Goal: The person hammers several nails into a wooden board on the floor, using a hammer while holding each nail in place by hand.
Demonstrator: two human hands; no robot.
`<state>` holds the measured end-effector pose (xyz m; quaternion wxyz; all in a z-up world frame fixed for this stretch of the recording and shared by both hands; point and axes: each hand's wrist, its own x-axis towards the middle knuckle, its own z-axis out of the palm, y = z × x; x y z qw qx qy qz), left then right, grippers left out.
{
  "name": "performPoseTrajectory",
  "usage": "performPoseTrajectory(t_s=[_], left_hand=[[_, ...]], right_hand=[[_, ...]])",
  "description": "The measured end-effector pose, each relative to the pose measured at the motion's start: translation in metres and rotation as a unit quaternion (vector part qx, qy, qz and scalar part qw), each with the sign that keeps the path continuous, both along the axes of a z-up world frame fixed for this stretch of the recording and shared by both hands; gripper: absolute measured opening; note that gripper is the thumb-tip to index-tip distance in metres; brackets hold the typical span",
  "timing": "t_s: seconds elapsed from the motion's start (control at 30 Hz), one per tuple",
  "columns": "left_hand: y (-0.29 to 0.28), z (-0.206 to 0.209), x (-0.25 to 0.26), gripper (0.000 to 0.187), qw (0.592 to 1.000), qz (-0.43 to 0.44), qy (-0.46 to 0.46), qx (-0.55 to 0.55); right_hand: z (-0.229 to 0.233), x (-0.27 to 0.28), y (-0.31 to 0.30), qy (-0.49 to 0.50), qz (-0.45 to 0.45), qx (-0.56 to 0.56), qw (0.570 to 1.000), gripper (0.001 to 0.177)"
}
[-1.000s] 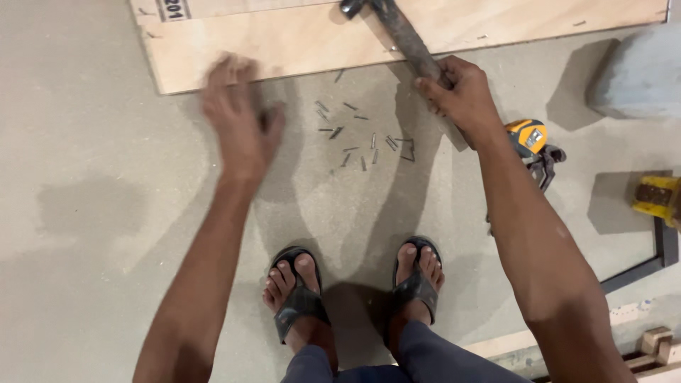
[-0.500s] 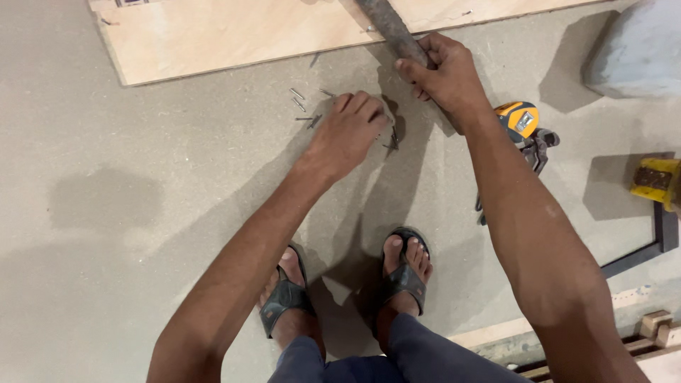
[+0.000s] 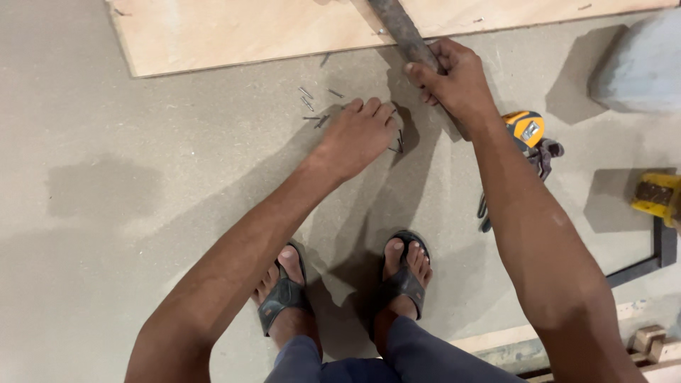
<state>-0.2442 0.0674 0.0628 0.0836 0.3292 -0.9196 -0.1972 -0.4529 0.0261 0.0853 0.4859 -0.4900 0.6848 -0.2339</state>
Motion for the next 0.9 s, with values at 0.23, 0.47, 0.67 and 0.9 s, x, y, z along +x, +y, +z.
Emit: performPoseTrajectory(t_s=[0.23, 0.47, 0.67, 0.9], left_hand=[[0.006, 0.002, 0.096, 0.022, 0.892, 0.228, 0.321, 0.222], [0.028, -0.01, 0.209, 0.019, 0.772, 0.461, 0.405, 0.166], [0.018, -0.03, 0.254, 0.015, 0.713, 0.556, 0.426, 0.002], [-0.018, -0.051, 0.267, 0.01, 0.669, 0.589, 0.45, 0.055]], right_hand=[[0.018, 0.016, -0.009, 0.023, 0.066, 0.102, 0.992, 0.018], [0.027, 0.103, 0.024, -0.058, 0.013, 0.026, 0.998, 0.017], [0.037, 0.156, 0.027, -0.061, 0.053, 0.01, 0.997, 0.019], [0.034, 0.186, 0.025, -0.041, 0.076, 0.034, 0.996, 0.018]])
